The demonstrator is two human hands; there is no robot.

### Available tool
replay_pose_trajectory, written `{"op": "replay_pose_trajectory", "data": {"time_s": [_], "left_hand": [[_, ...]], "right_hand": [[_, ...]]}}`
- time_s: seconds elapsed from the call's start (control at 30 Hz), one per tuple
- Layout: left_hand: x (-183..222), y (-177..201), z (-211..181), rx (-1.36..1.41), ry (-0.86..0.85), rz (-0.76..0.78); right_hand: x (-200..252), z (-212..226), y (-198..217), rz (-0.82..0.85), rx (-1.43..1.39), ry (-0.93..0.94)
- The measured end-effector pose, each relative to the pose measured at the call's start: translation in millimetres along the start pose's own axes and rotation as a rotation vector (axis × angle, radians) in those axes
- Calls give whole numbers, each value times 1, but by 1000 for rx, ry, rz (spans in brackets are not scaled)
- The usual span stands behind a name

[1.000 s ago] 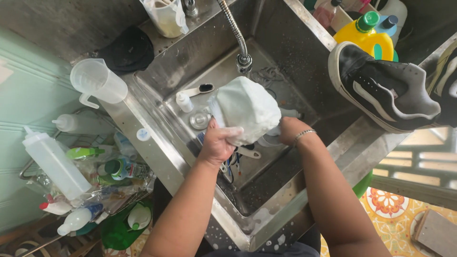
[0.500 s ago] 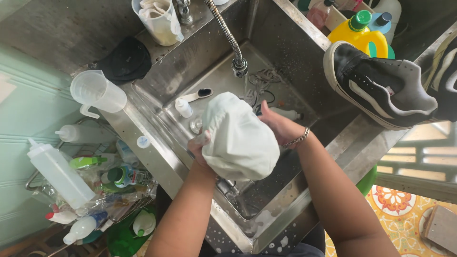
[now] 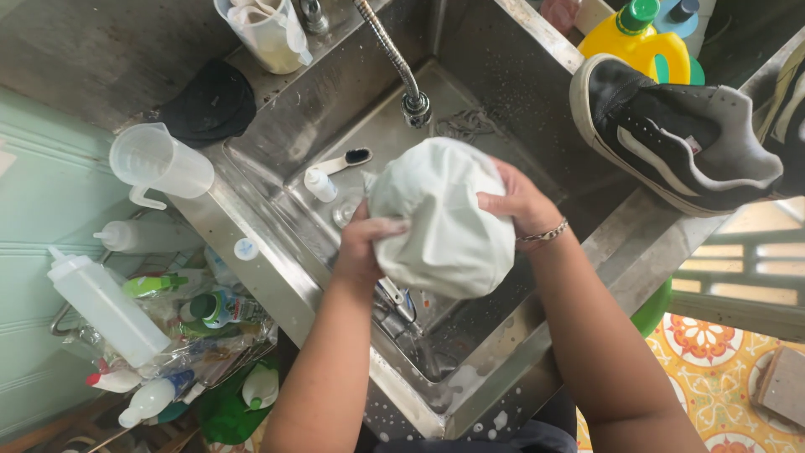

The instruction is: The person is washing a white hat with a brush and water in a utility sink.

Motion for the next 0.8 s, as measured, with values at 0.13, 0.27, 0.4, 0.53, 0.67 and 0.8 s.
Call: {"op": "replay_pose_trajectory", "data": {"time_s": [0.13,0.27,0.4,0.53,0.67,0.8], "left_hand": [[-14,27,29,-167,119,-72],[-23,20,-1,-866,-458,-49],[-16,43,-21,-935,-609,-508],[-20,74,-17,-921,-613,-455],[-17,81,-31,-910,-617,-390],[-11,83,-18,-879,-579,-311]], "right_hand": [[1,12,18,-149,115,131],[11,11,58,-568,422,448],[39,25,2,-851,805,907],[57,29,-74,-629,1037,1119],[38,32,-125,-258,1229,812],[19,-8,-82,-121,1164,428]]}}
Point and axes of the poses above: each hand's wrist, its own x-axis away from the middle knuckle, its own y-axis out of the back of the hand, z = x × y, the point moved 8 cm from there along -x, towards the middle knuckle, and after that the axes turned 12 degrees about -y, right-handed, at the moved point
